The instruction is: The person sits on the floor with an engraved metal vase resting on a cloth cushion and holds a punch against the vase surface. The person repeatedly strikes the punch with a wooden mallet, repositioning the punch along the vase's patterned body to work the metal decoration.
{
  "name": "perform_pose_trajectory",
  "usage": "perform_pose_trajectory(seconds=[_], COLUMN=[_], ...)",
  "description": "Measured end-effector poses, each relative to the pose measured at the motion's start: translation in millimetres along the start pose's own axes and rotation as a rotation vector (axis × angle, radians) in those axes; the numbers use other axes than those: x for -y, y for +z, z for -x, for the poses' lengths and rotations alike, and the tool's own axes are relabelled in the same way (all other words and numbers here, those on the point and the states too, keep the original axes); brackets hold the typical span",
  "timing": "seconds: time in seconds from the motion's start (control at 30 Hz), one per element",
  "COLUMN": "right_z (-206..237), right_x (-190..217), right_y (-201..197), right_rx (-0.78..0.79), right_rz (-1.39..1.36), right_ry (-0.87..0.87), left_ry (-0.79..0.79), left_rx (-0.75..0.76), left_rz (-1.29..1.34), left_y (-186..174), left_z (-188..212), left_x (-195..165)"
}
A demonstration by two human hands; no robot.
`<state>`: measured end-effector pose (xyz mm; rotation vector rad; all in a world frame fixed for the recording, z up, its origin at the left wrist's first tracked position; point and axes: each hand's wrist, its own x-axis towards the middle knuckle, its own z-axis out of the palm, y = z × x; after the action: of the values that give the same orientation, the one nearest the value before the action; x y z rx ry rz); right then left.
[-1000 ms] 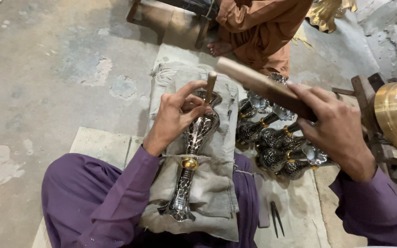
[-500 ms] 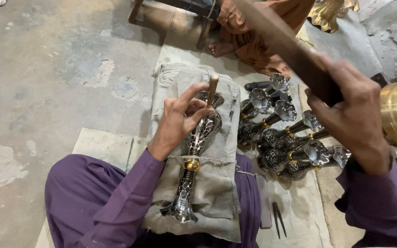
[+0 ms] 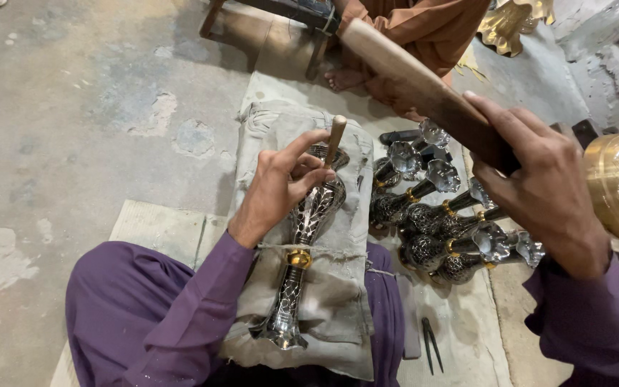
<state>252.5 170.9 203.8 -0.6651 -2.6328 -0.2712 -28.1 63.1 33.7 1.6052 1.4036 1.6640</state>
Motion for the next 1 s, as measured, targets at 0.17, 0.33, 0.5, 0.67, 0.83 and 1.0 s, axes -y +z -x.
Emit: perform_pose_trajectory(seconds=[0.17, 0.33, 0.5, 0.67, 0.83, 1.0], right_z=[4, 9, 12, 9, 8, 13], right_x=[-4, -9, -8, -3, -2, -5], right_y=[3, 3, 6, 6, 5, 5], right_rx=[0.105, 0.24, 0.104, 0.066, 0.163, 0.244], right_rz=[0.208, 0.254, 0.002, 0.047, 0.211, 0.22], right_ry=[0.053, 0.099, 0.087, 0.082, 0.083, 0.125], left_ry=[-0.019, -0.032, -0.035, -0.015, 0.01, -0.022], left_rx=[0.021, 0.047, 0.044, 0.079, 0.089, 0.124], left_rz=[-0.022, 0.025, 0.014, 0.059, 0.066, 0.077], left_y=[-3, -7, -8, -9, -11, -13], left_z=[-3, -4, -7, -8, -10, -11], left_x=[-6, -11, -11, -7, -7, -7])
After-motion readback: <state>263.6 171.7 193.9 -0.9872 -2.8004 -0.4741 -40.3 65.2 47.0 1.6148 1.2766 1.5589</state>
